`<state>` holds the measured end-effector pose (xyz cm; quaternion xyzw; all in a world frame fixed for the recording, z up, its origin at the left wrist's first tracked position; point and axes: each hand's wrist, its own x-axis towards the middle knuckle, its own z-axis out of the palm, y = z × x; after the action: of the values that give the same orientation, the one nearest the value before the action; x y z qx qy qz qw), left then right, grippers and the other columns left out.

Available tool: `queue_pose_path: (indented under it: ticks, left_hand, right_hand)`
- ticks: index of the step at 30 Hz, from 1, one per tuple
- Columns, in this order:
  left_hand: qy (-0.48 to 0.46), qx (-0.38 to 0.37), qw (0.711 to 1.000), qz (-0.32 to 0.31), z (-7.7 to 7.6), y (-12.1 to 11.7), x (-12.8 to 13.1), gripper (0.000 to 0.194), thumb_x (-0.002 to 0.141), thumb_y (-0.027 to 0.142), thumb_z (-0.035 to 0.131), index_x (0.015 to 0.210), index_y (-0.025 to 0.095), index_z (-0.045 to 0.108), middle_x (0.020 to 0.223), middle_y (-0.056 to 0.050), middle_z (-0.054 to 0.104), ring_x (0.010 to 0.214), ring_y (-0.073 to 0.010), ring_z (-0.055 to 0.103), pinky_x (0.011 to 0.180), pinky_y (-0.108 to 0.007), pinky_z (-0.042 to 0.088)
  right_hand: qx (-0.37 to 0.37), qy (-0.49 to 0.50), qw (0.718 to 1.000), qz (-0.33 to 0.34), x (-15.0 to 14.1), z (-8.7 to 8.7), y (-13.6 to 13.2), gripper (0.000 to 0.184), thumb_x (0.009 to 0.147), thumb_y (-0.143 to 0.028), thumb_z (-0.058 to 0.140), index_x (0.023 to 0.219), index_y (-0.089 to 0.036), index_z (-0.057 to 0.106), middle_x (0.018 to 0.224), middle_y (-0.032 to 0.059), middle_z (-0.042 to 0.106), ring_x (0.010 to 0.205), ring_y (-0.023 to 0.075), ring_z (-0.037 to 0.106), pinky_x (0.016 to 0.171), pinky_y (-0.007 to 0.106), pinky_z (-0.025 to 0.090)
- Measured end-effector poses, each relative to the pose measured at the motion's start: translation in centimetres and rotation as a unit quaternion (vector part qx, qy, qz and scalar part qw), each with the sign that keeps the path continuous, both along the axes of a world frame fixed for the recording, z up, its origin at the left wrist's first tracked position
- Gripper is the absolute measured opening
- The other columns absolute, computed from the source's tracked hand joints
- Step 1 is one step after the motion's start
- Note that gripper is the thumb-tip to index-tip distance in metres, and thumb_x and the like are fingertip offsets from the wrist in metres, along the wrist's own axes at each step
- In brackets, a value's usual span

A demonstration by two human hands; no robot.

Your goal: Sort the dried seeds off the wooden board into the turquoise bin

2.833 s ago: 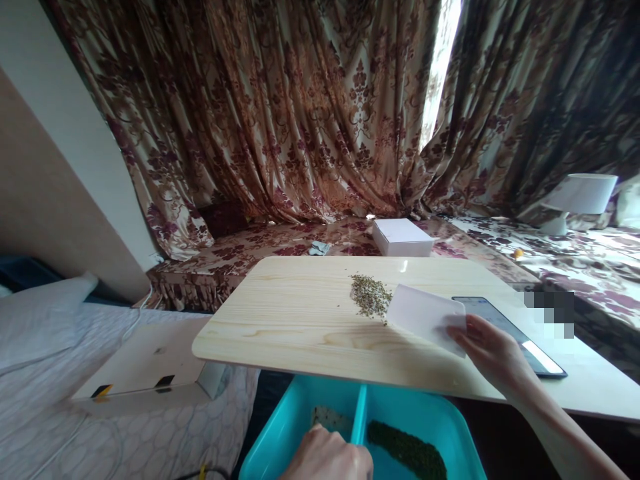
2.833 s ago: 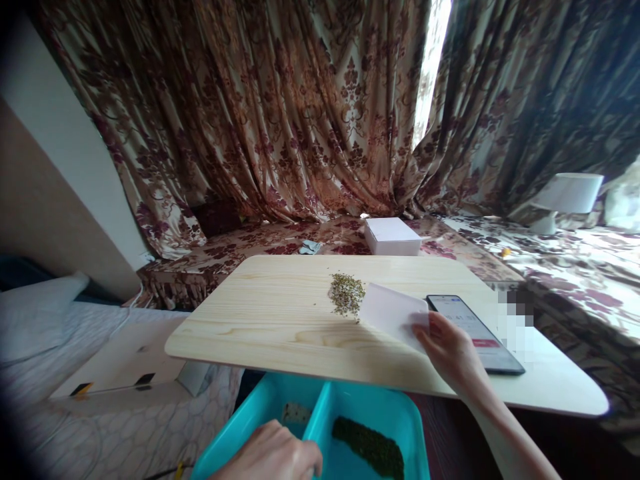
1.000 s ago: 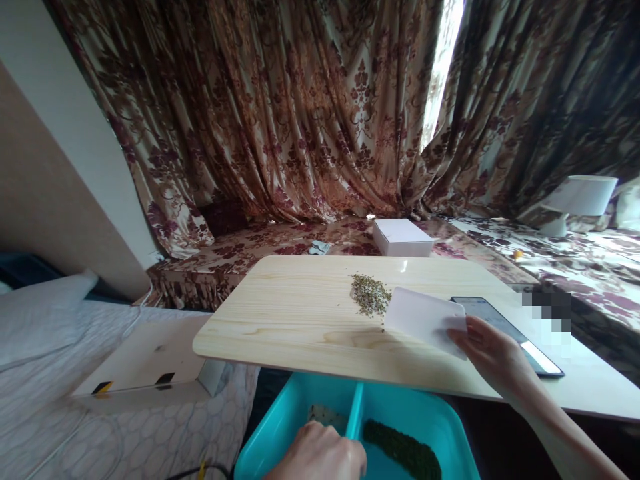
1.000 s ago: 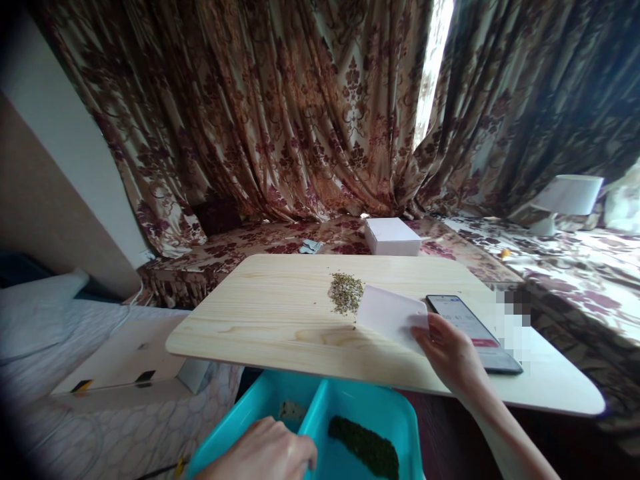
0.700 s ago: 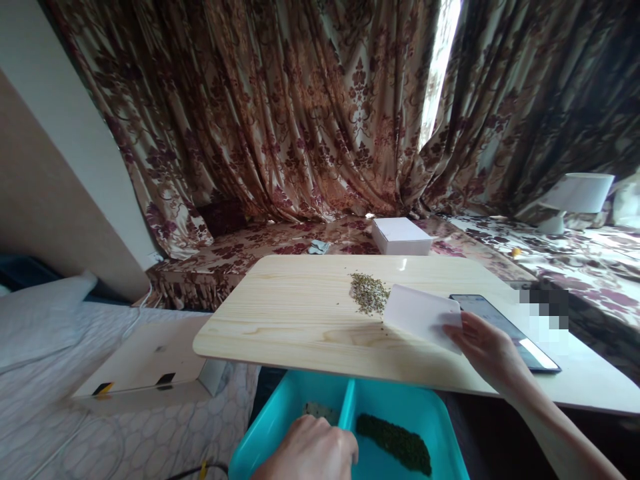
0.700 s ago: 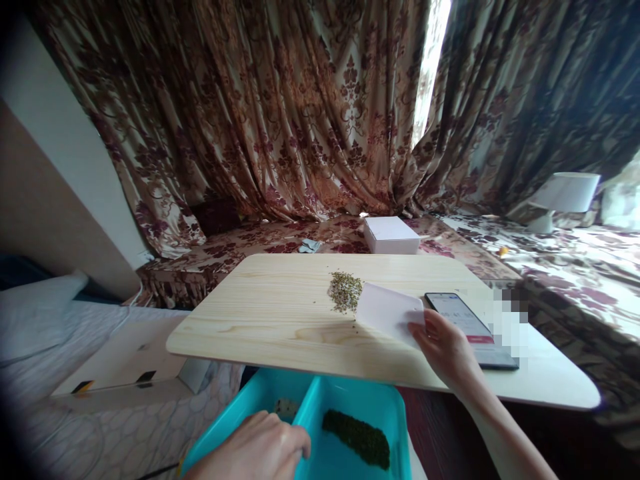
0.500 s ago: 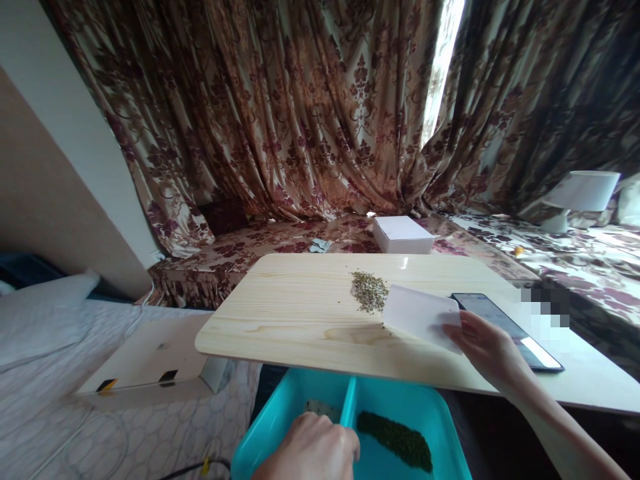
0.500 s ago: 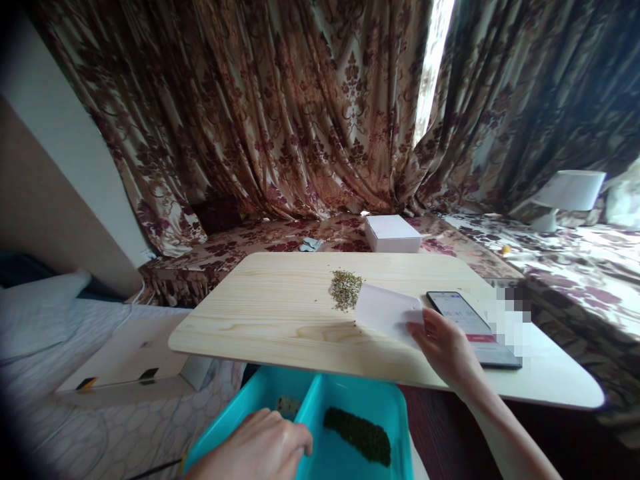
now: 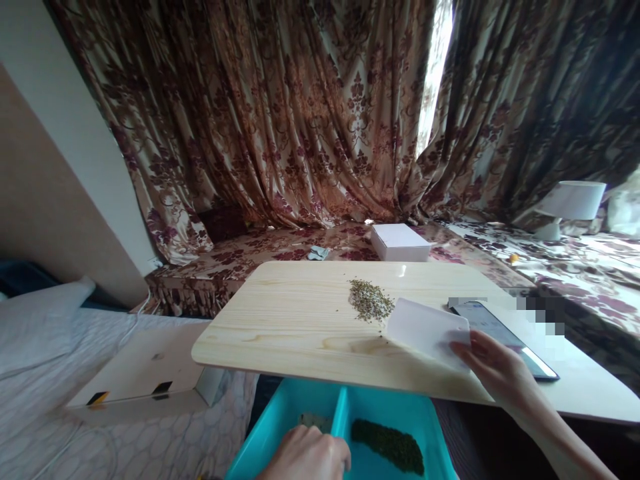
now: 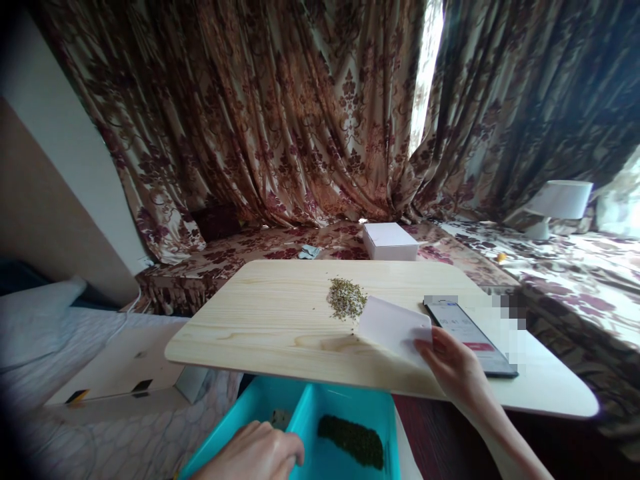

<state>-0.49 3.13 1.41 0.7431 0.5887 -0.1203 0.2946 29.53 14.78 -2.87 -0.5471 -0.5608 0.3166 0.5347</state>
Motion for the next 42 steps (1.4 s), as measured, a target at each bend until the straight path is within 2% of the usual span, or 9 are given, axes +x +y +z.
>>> queue_pose_path:
  ticks: [5, 13, 19, 27, 33, 38, 42]
  left_hand:
    - [0.001, 0.010, 1.000, 0.016, 0.4, 0.0, 0.0, 0.039, 0.090, 0.014, 0.039, 0.111, 0.020, 0.071, 0.110, -0.012, 0.069, 0.108, -0.0280, 0.060, 0.095, -0.037, 0.042]
    - [0.003, 0.023, 1.000, -0.008, 0.9, -0.2, 0.3, 0.042, 0.087, 0.013, 0.037, 0.112, 0.017, 0.070, 0.109, -0.014, 0.069, 0.105, -0.0301, 0.061, 0.091, -0.040, 0.043]
    - [-0.001, 0.018, 1.000, -0.018, 0.7, 0.0, 0.2, 0.042, 0.088, 0.014, 0.036, 0.112, 0.017, 0.070, 0.109, -0.014, 0.069, 0.105, -0.0305, 0.061, 0.092, -0.040, 0.043]
    - [0.012, 0.029, 0.999, -0.015, 0.4, 0.1, 0.2, 0.041, 0.084, 0.015, 0.038, 0.107, 0.019, 0.072, 0.104, -0.013, 0.071, 0.100, -0.0293, 0.063, 0.086, -0.037, 0.045]
    - [0.003, 0.057, 0.998, -0.019, -0.2, -0.2, 0.0, 0.040, 0.082, 0.015, 0.037, 0.102, 0.018, 0.072, 0.099, -0.014, 0.071, 0.096, -0.0293, 0.063, 0.082, -0.036, 0.044]
    - [0.001, 0.053, 0.999, -0.011, -0.1, -0.2, 0.0, 0.039, 0.083, 0.016, 0.037, 0.101, 0.018, 0.072, 0.097, -0.014, 0.070, 0.095, -0.0289, 0.062, 0.081, -0.035, 0.042]
    - [0.002, 0.046, 0.999, -0.007, 0.2, -0.5, 0.0, 0.036, 0.085, 0.017, 0.039, 0.104, 0.018, 0.070, 0.100, -0.014, 0.069, 0.099, -0.0294, 0.060, 0.084, -0.036, 0.042]
  right_hand:
    - [0.012, 0.018, 1.000, 0.003, -0.6, 0.1, 0.1, 0.039, 0.047, -0.054, 0.083, 0.068, -0.024, 0.070, 0.075, 0.0076, 0.079, 0.072, 0.0304, 0.076, 0.066, 0.037, 0.064]
    - [-0.003, -0.006, 0.999, 0.039, -0.8, 0.6, -1.3, 0.043, 0.050, -0.060, 0.082, 0.070, -0.023, 0.072, 0.070, 0.0066, 0.077, 0.071, 0.0284, 0.075, 0.064, 0.034, 0.063]
    - [0.005, -0.005, 1.000, 0.022, -1.3, 0.7, -0.4, 0.045, 0.051, -0.061, 0.081, 0.071, -0.023, 0.069, 0.070, 0.0073, 0.076, 0.074, 0.0296, 0.075, 0.070, 0.037, 0.063]
    - [0.015, -0.008, 1.000, 0.013, -1.9, 0.6, 0.4, 0.044, 0.052, -0.061, 0.080, 0.069, -0.023, 0.066, 0.067, 0.0070, 0.075, 0.069, 0.0286, 0.074, 0.065, 0.037, 0.063]
    - [0.005, -0.008, 0.999, 0.039, -2.0, 0.5, 0.6, 0.044, 0.053, -0.061, 0.080, 0.073, -0.023, 0.069, 0.071, 0.0074, 0.076, 0.075, 0.0302, 0.075, 0.071, 0.039, 0.062]
    - [0.011, -0.006, 0.999, 0.046, -2.6, 1.0, 0.7, 0.044, 0.054, -0.061, 0.080, 0.073, -0.022, 0.071, 0.073, 0.0078, 0.077, 0.073, 0.0291, 0.074, 0.068, 0.039, 0.062]
    - [-0.002, -0.033, 0.997, 0.063, -2.3, 0.6, 0.4, 0.043, 0.056, -0.060, 0.078, 0.073, -0.022, 0.072, 0.072, 0.0069, 0.077, 0.070, 0.0270, 0.072, 0.062, 0.035, 0.060]
